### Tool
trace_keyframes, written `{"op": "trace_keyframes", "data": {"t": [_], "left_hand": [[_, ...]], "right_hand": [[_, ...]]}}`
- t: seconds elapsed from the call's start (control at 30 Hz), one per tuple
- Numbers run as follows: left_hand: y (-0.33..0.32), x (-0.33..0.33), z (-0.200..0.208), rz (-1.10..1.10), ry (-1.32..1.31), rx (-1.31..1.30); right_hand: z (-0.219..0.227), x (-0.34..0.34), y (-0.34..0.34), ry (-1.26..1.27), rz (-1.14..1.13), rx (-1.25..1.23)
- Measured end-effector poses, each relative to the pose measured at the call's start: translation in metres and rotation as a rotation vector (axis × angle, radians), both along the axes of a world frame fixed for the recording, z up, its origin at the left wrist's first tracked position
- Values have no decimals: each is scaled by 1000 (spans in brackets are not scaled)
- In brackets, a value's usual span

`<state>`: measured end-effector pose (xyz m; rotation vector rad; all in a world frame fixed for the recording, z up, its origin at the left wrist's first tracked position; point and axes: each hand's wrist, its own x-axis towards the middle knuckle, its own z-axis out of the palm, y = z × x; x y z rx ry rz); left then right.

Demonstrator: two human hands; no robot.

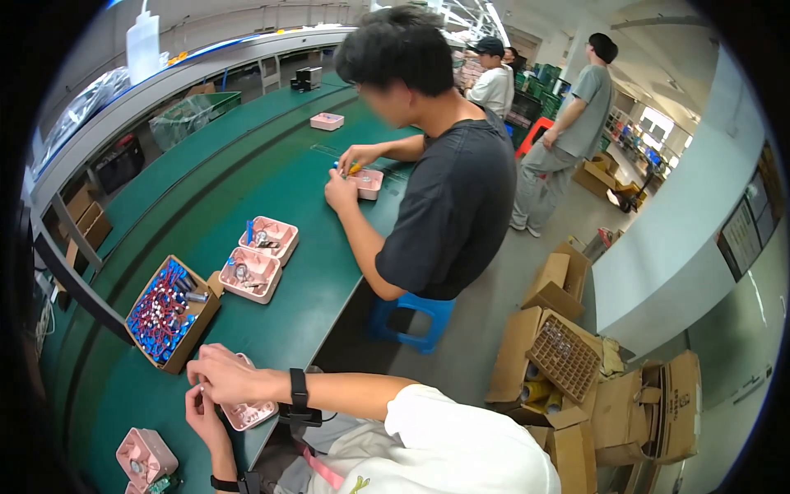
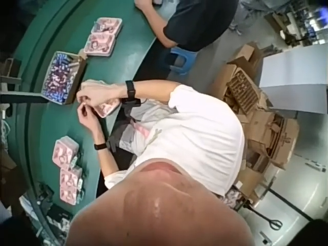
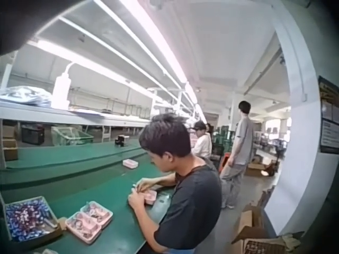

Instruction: The person picks up a battery from a box, inserts it into a pink plastic housing, and connects the battery wire to a circuit board. They then move the assembled housing to the side and repeat the process with another unit.

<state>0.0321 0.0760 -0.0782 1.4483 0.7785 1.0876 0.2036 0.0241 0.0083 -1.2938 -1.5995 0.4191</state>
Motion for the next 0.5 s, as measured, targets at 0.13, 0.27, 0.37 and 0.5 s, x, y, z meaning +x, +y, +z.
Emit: {"op": "trace_keyframes", "data": {"t": [0.13,0.27,0.37,0.5], "left_hand": [[-5,8,6,91,65,232],[-8,25,23,17,68,154],[-11,25,30,15,45,116],[-10,21,29,85,20,168]], "right_hand": [[-23,-7,0,-36,-166,9],[-4,21,-12,-75,-112,-4],[4,12,-9,136,-40,-170],[2,7,-4,-18,-71,-138]]}}
